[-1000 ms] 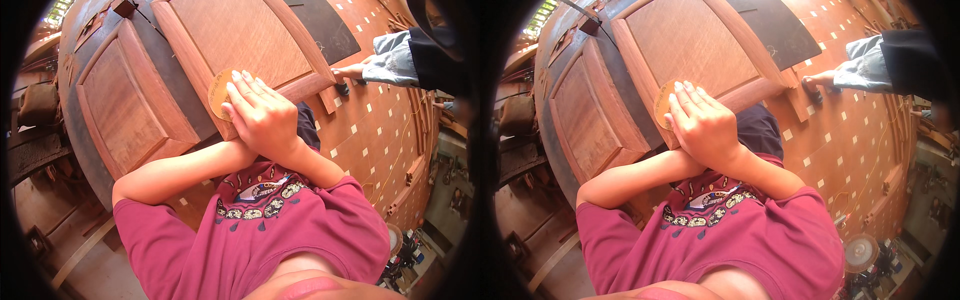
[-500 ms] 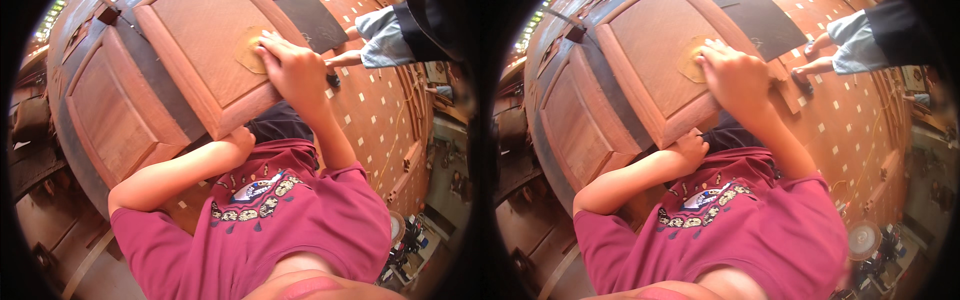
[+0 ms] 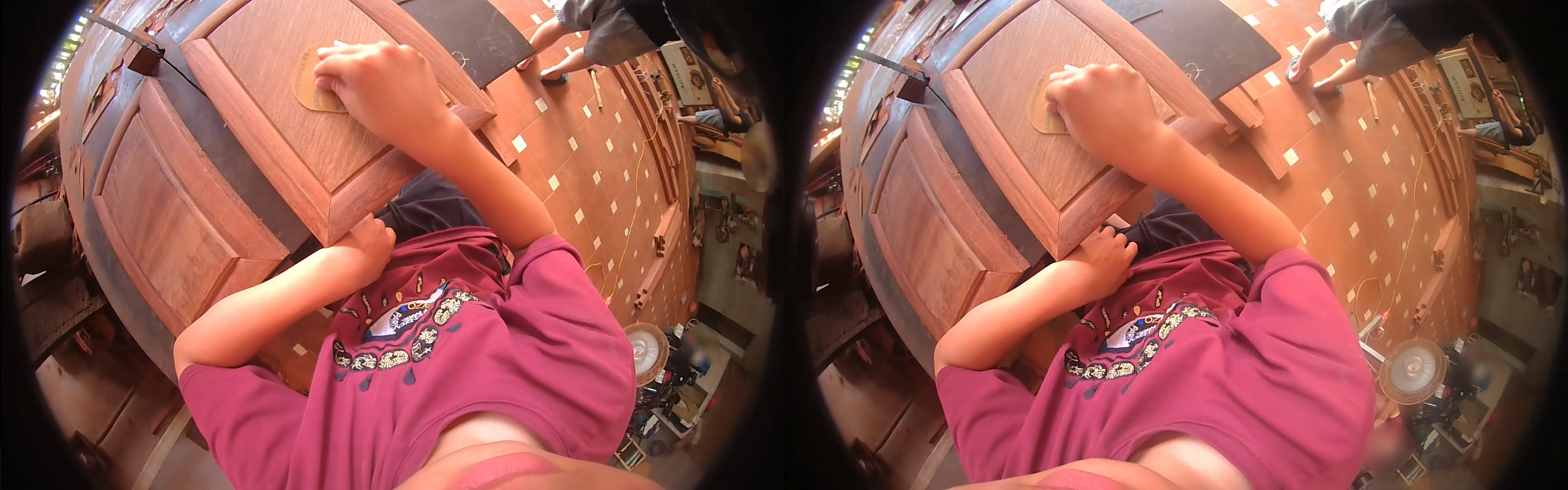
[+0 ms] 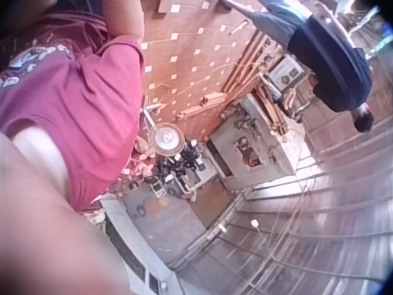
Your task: The person sands a wooden cabinet door with a sanding block, moving across the flat panel and along the raised frame edges. The person switches between a rectangular and a round sanding pad while smoothing the surface.
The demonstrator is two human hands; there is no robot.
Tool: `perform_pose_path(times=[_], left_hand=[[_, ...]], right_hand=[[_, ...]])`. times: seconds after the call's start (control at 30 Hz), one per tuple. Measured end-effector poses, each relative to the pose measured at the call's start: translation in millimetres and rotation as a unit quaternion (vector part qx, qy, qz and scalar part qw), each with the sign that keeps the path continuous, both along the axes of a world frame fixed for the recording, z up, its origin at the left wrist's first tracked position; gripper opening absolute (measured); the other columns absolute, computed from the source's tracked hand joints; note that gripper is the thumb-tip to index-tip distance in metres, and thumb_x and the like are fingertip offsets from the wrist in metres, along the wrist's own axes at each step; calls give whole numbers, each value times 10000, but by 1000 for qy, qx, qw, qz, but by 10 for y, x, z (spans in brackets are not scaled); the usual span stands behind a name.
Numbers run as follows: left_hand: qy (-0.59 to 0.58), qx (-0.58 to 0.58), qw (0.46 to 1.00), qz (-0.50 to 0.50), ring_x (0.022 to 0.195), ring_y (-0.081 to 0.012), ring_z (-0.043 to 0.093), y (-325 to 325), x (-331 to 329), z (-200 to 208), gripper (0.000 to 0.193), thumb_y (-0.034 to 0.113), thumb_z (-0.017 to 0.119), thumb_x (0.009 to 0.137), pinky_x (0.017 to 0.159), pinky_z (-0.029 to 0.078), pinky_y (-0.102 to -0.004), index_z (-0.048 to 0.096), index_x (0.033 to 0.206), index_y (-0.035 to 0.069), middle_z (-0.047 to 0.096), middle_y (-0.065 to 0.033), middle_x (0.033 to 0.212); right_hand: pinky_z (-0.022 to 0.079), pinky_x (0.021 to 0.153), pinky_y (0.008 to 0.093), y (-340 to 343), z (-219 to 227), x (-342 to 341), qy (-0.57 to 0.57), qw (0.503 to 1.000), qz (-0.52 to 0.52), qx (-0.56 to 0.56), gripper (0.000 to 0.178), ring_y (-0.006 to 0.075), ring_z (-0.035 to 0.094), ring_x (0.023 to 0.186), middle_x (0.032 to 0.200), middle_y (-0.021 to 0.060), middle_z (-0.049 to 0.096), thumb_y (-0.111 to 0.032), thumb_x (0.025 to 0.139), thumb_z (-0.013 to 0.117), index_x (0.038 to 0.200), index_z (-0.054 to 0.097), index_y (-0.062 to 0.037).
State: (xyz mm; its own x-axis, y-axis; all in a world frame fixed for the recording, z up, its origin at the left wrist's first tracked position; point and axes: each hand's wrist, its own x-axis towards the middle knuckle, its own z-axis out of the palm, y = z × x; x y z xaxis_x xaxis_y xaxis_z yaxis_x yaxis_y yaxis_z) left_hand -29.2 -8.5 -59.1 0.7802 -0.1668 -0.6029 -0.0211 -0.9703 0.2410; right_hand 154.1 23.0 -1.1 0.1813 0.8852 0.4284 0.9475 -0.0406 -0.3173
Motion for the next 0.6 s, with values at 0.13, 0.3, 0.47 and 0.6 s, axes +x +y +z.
perform_pose_path(times=[0.13,0.3,0.47,0.6], left_hand=[[-20,8,1000,-2,1044,-316,674,-9,-18,-59,342,349,649,952,929,493,-465,663,1105,43,706,-142,1085],[-21,-16,1000,-7,1049,-319,674,-32,-34,2,369,377,654,945,936,487,-478,667,1106,44,709,-138,1076],[3,-26,1000,-1,1051,-320,676,-18,-23,44,392,393,647,946,929,482,-495,669,1142,55,713,-133,1088],[-43,3,998,-47,1062,-332,674,35,-11,-3,415,414,642,947,929,480,-506,663,1163,60,714,-145,1104]], right_hand=[[598,737,399,-43,131,47,-44,996,41,-65,190,276,754,871,1142,90,766,-264,889,717,968,774,-102],[600,757,392,-389,207,-31,-39,989,127,-68,222,277,755,893,1176,102,754,-203,884,700,1075,771,-114],[595,789,391,0,126,180,-52,991,124,-26,229,274,750,935,1165,91,758,-179,887,675,1084,787,-142],[584,793,409,753,170,521,-97,983,123,-91,236,284,745,904,1039,55,780,-256,888,681,1071,802,-168]])
